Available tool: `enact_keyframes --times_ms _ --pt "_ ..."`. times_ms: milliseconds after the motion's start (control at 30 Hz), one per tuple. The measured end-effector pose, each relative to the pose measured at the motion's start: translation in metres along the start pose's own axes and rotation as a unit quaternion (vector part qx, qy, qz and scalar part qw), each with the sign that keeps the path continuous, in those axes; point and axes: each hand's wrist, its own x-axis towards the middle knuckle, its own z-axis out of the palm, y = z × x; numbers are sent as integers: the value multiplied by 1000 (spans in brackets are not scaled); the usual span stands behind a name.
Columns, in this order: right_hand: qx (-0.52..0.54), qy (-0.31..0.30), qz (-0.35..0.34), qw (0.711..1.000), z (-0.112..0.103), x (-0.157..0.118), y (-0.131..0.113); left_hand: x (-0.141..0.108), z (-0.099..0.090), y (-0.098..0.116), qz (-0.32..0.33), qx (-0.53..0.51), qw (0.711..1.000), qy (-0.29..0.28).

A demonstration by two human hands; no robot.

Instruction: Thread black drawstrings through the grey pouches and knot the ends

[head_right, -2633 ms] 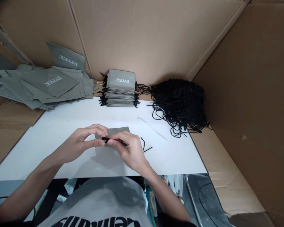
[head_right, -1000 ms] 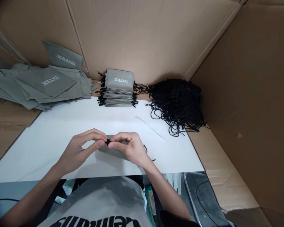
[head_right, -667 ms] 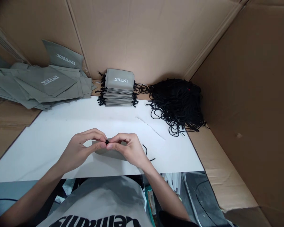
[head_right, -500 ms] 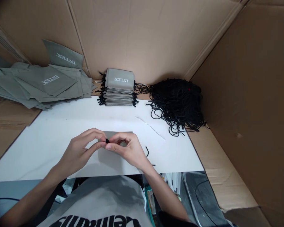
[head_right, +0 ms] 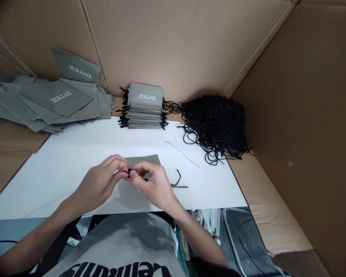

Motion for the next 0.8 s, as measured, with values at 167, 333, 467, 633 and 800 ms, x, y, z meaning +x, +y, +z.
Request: enact_keyframes --times_ms 167,333,467,633,800 --pt "97 4 23 995 1 3 0 4 -3 2 -55 -155 986 22" --pt "113 36 35 992 0 5 -4 8 -8 8 -63 -195 976 69" --pt "104 49 31 993 2 4 -7 8 -8 13 -77 -205 971 98" --pt "78 60 6 995 3 2 -6 10 -5 17 -123 -250 955 101" --pt "-11 94 -30 995 5 -3 -4 11 -6 17 -129 -215 963 102"
